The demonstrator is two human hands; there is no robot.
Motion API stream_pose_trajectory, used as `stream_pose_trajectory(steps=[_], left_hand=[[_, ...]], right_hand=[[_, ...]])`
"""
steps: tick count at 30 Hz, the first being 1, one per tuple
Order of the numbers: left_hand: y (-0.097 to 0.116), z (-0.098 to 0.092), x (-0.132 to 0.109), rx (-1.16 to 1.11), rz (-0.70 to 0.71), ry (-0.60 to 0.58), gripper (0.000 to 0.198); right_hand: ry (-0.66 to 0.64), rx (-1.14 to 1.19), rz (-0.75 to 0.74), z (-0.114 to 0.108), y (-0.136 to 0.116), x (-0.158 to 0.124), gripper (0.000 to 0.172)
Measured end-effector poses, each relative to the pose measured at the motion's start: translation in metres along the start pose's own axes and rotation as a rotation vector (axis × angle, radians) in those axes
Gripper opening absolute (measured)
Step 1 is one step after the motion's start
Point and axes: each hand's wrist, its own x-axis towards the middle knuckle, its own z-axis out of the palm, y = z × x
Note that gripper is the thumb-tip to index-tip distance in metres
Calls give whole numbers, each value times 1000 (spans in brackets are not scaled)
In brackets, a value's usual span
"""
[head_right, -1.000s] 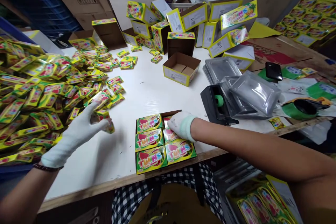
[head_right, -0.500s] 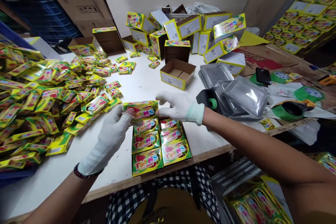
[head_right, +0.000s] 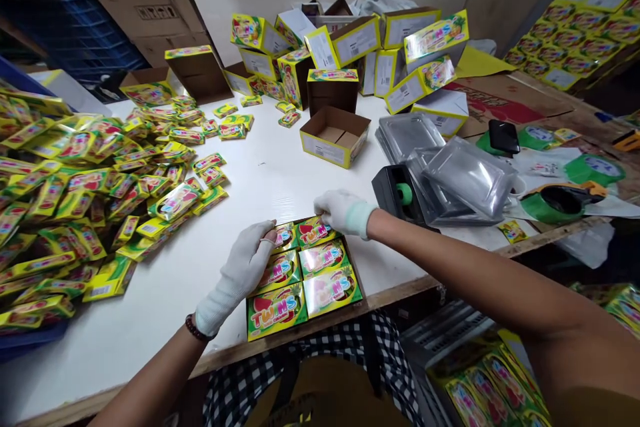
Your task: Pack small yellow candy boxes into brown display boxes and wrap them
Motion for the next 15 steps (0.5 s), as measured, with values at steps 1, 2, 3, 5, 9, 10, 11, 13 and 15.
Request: stream_pose_trajectory(steps=[1,2,3,5,9,10,11,13,15], left_hand=[[0,1,0,-19,1,11,37],[1,2,0,-39,5,19,36],[2,3,-1,-54,9,24,34],[4,3,-2,-63,15,28,32],[-2,-4,-2,-48,54,32,35],[-8,-9,1,-33,73,48,37],[-17,-16,7,2,87,78,38],[-40,-37,25,159,69,151,40],[-70,-66,46,409,-37,187,42]], right_hand=[[17,-25,-26,5,0,-2,21],[31,-62,-43,9,0,-4,21],[39,-109,-45,12,-2,-7,22],[21,-214,-36,15,-7,-12,25],[-34,-381,-70,15,-23,-20,25],[-38,-409,-81,17,-27,-21,26],[-38,-436,-88,19,-29,-23,27],[-31,-487,-106,24,-30,-25,28],[-11,-522,-135,28,-26,-24,28]])
